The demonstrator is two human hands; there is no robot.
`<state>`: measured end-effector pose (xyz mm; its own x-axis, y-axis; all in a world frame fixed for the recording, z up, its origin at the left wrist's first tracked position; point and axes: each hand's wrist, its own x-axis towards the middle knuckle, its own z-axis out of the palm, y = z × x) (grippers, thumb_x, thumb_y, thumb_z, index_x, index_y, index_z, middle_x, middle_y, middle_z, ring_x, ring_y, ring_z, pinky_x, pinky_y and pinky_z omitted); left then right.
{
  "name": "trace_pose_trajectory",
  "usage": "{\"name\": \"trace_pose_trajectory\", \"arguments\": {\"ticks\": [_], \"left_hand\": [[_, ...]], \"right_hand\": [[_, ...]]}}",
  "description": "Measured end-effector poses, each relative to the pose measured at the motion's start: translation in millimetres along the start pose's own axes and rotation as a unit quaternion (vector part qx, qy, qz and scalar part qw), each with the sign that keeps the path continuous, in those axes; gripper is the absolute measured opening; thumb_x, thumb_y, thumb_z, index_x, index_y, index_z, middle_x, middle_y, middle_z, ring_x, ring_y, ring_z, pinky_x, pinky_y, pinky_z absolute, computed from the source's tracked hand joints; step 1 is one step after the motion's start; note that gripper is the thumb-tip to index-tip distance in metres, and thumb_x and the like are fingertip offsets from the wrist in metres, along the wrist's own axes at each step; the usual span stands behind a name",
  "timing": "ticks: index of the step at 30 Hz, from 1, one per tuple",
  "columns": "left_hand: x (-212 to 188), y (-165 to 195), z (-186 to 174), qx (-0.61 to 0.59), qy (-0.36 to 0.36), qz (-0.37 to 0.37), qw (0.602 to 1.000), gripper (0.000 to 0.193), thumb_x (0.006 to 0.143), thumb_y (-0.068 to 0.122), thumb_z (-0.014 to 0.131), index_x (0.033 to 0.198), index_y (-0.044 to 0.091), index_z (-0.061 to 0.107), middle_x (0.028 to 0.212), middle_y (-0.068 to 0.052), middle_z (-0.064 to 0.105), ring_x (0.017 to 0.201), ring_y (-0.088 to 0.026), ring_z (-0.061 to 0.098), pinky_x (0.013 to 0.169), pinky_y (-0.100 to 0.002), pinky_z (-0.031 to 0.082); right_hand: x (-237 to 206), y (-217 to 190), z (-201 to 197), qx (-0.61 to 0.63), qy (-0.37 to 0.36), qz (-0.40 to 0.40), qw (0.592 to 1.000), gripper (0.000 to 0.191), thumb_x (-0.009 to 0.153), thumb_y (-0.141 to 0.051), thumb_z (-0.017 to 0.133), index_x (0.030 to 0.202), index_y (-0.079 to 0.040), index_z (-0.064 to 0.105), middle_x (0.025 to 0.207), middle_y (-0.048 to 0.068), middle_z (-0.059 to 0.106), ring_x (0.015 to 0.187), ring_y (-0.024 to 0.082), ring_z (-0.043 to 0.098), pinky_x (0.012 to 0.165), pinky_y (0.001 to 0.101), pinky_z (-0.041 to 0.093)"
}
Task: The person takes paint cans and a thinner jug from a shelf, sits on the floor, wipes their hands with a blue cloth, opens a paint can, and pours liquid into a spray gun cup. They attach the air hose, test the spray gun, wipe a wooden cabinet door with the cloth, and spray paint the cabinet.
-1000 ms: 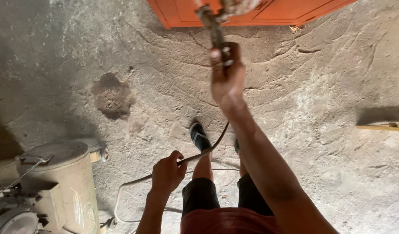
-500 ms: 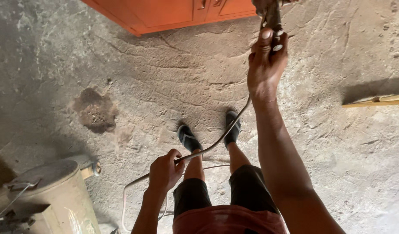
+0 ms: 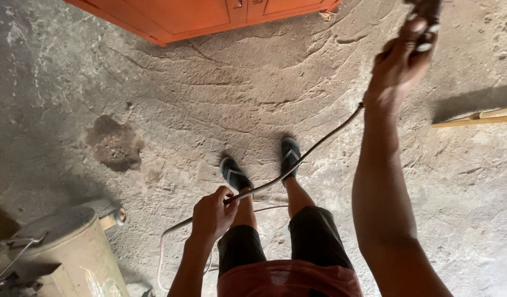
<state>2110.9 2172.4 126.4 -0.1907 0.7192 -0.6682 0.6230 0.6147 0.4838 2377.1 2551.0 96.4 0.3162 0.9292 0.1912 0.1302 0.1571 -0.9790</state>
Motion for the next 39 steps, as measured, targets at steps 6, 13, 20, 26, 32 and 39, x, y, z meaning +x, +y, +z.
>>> {"name": "trace_pose_trajectory", "arguments": {"ticks": [6,13,20,26,32,39], "left_hand": [[0,-10,0,-0.022,0.038,0.001,0.999,0.022,0.087,0.029,0.074,0.094,0.009,0.067,0.080,-0.010,0.077,0.070,-0.033,0.074,0.062,-0.045,0.057],[-7,-46,-8,0.033,0.034,-0.039,0.998,0.022,0.086,0.028,0.073,0.098,0.011,0.067,0.075,-0.013,0.075,0.071,-0.035,0.072,0.064,-0.047,0.056],[-20,-87,-7,0.038,0.011,-0.078,0.996,0.022,0.087,0.030,0.070,0.099,0.012,0.066,0.074,-0.011,0.076,0.072,-0.034,0.073,0.067,-0.048,0.056],[-19,-113,9,0.027,0.026,-0.071,0.997,0.021,0.086,0.030,0.071,0.095,0.012,0.067,0.078,-0.013,0.075,0.075,-0.036,0.072,0.067,-0.050,0.056],[-16,-114,39,-0.066,0.051,0.025,0.996,0.020,0.090,0.025,0.071,0.095,0.006,0.064,0.083,-0.017,0.071,0.080,-0.040,0.069,0.072,-0.053,0.053],[-13,-111,64,-0.090,0.051,0.043,0.994,0.028,0.081,0.022,0.076,0.097,0.003,0.064,0.104,-0.021,0.064,0.099,-0.039,0.062,0.084,-0.048,0.051]], "right_hand": [[3,22,1,-0.127,0.139,-0.084,0.979,0.057,0.112,-0.056,0.052,0.131,-0.003,0.059,0.084,0.009,0.073,0.063,0.010,0.061,0.059,0.0279,0.055],[-112,22,68,0.095,-0.037,0.106,0.989,0.050,0.103,-0.044,0.064,0.133,-0.005,0.053,0.078,0.002,0.061,0.055,0.007,0.047,0.048,0.0234,0.041],[-232,8,155,-0.029,-0.202,-0.025,0.979,0.050,0.111,-0.058,0.045,0.118,-0.009,0.054,0.077,-0.003,0.051,0.059,0.008,0.041,0.046,0.0242,0.033],[-288,-2,170,-0.097,-0.373,-0.178,0.906,0.055,0.114,-0.053,0.041,0.119,0.000,0.054,0.088,0.011,0.064,0.062,0.015,0.060,0.047,0.0284,0.052],[-280,-4,137,-0.130,-0.423,-0.364,0.819,0.051,0.116,-0.047,0.045,0.118,0.003,0.057,0.097,0.023,0.065,0.066,0.021,0.065,0.054,0.0299,0.060],[-270,28,195,-0.216,-0.455,-0.429,0.750,0.045,0.111,-0.048,0.051,0.112,-0.004,0.056,0.086,0.013,0.062,0.062,0.021,0.062,0.050,0.0341,0.055]]}}
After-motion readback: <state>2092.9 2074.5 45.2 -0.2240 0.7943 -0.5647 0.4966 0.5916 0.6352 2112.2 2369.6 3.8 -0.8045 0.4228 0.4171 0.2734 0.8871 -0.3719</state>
